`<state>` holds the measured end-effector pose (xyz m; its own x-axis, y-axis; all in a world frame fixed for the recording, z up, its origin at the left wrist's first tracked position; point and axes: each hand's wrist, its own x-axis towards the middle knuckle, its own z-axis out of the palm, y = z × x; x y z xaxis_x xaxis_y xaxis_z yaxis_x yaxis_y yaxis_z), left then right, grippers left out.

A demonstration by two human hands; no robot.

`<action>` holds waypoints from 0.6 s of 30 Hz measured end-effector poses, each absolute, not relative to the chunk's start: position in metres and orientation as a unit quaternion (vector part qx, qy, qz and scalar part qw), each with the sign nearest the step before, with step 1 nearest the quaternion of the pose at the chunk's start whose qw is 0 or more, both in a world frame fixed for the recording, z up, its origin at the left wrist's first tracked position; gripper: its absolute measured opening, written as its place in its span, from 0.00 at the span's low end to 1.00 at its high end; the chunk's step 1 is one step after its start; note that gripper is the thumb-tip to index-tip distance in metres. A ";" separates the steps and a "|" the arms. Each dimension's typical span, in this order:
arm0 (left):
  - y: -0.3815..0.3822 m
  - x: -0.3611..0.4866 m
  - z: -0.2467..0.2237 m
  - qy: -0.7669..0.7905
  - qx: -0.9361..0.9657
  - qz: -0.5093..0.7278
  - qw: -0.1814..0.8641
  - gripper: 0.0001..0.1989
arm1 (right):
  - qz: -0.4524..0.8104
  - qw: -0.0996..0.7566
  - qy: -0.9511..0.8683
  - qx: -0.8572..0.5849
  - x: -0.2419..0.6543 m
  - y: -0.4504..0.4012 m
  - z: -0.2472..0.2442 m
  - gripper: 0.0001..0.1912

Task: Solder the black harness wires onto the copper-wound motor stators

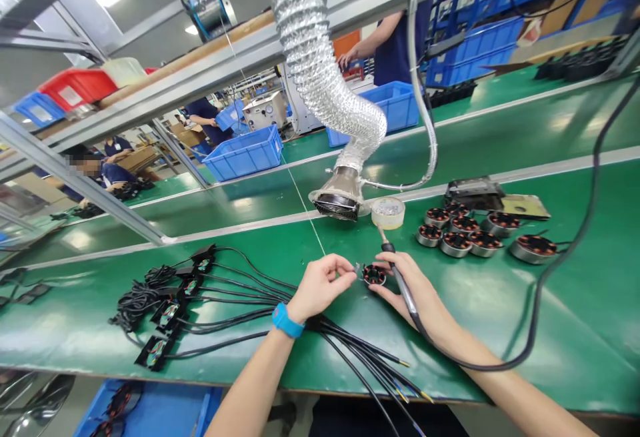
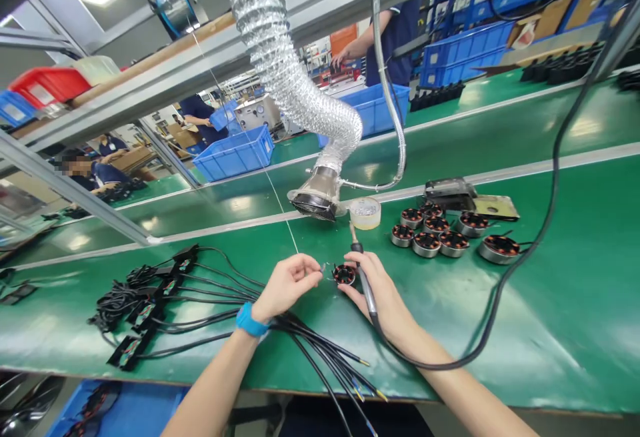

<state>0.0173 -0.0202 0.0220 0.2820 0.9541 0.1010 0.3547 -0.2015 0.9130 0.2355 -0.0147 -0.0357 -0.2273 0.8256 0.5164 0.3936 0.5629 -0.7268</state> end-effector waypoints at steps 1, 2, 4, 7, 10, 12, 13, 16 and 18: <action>-0.018 0.016 0.025 0.473 0.654 0.381 0.451 0.15 | 0.232 0.464 -0.757 -0.397 0.233 -0.015 -0.032 0.24; -0.016 0.016 0.027 0.467 0.633 0.392 0.478 0.16 | 0.229 0.465 -0.760 -0.391 0.229 -0.016 -0.028 0.24; -0.013 0.019 0.029 0.459 0.618 0.401 0.497 0.17 | 0.223 0.490 -0.747 -0.389 0.221 -0.020 -0.018 0.23; -0.015 0.024 0.026 0.455 0.623 0.423 0.476 0.16 | 0.251 0.556 -0.688 -0.393 0.205 -0.025 -0.007 0.16; -0.018 0.026 0.023 0.449 0.628 0.443 0.456 0.15 | 0.287 0.602 -0.628 -0.401 0.190 -0.025 -0.005 0.13; -0.019 0.026 0.021 0.445 0.617 0.456 0.462 0.15 | 0.310 0.623 -0.595 -0.403 0.182 -0.023 -0.006 0.14; -0.018 0.026 0.020 0.446 0.607 0.463 0.467 0.15 | 0.321 0.632 -0.579 -0.402 0.179 -0.021 -0.006 0.16; -0.016 0.028 0.019 0.461 0.562 0.489 0.482 0.16 | 0.334 0.649 -0.545 -0.413 0.170 -0.021 -0.002 0.19; -0.014 0.030 0.019 0.463 0.526 0.509 0.500 0.17 | 0.304 0.657 -0.530 -0.442 0.164 -0.024 0.001 0.21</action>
<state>0.0300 -0.0139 0.0190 0.0543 0.9959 0.0723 -0.0219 -0.0712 0.9972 0.1640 -0.0241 0.0012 0.2534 0.8678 0.4274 0.0683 0.4247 -0.9027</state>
